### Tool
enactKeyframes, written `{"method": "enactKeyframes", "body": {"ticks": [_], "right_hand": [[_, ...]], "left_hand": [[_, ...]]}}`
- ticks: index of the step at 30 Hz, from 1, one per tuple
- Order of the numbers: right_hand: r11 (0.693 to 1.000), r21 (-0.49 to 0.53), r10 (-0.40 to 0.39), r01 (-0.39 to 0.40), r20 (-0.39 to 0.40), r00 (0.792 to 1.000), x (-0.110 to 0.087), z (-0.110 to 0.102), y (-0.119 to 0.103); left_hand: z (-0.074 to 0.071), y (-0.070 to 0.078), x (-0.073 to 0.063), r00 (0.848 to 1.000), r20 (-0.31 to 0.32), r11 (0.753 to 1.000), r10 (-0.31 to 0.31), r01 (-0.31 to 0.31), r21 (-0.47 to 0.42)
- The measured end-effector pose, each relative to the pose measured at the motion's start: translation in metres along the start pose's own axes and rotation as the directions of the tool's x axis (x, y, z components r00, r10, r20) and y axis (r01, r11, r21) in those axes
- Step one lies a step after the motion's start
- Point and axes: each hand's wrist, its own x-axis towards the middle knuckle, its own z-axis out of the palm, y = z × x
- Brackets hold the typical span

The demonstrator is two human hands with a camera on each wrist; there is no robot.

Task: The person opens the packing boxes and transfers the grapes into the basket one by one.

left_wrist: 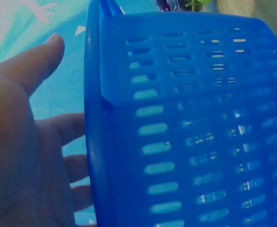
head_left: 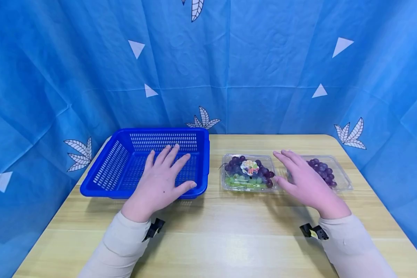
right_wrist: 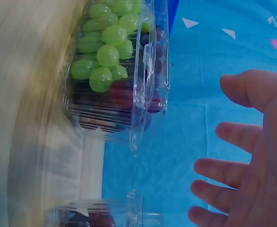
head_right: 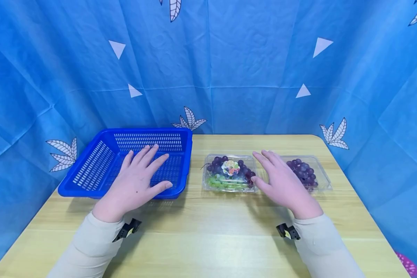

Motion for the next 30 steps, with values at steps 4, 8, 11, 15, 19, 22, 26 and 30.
{"method": "enactKeyframes", "body": {"ticks": [4, 8, 11, 15, 19, 22, 26, 30], "right_hand": [[0.997, 0.071, 0.007, -0.01, 0.048, 0.999, 0.0, 0.002, -0.001], [0.991, 0.133, 0.019, -0.031, 0.088, 0.996, 0.0, 0.004, -0.003], [0.984, 0.164, 0.046, -0.064, 0.112, 0.993, 0.0, 0.005, -0.005], [0.975, 0.194, 0.082, -0.109, 0.144, 0.986, 0.0, 0.007, -0.007], [0.964, 0.227, 0.096, -0.139, 0.192, 0.977, 0.0, 0.008, -0.009], [0.956, 0.245, 0.109, -0.161, 0.211, 0.971, 0.001, 0.009, -0.012], [0.95, 0.249, 0.132, -0.187, 0.222, 0.966, 0.002, 0.011, -0.014], [0.945, 0.258, 0.146, -0.202, 0.219, 0.965, 0.003, 0.015, -0.012]], "left_hand": [[0.001, 0.008, -0.001, 0.997, -0.057, 0.998, 0.055, -0.056, -0.012], [0.004, 0.02, -0.002, 0.988, -0.1, 0.993, 0.115, -0.117, -0.022], [0.007, 0.029, -0.002, 0.978, -0.126, 0.985, 0.168, -0.172, -0.023], [0.011, 0.04, -0.001, 0.96, -0.156, 0.971, 0.232, -0.239, -0.027], [0.015, 0.055, 0.002, 0.951, -0.148, 0.959, 0.272, -0.28, -0.034], [0.021, 0.071, 0.005, 0.948, -0.104, 0.952, 0.301, -0.305, -0.026], [0.031, 0.096, 0.016, 0.942, -0.024, 0.943, 0.334, -0.334, -0.003], [0.043, 0.121, 0.03, 0.933, 0.051, 0.933, 0.356, -0.358, 0.043]]}}
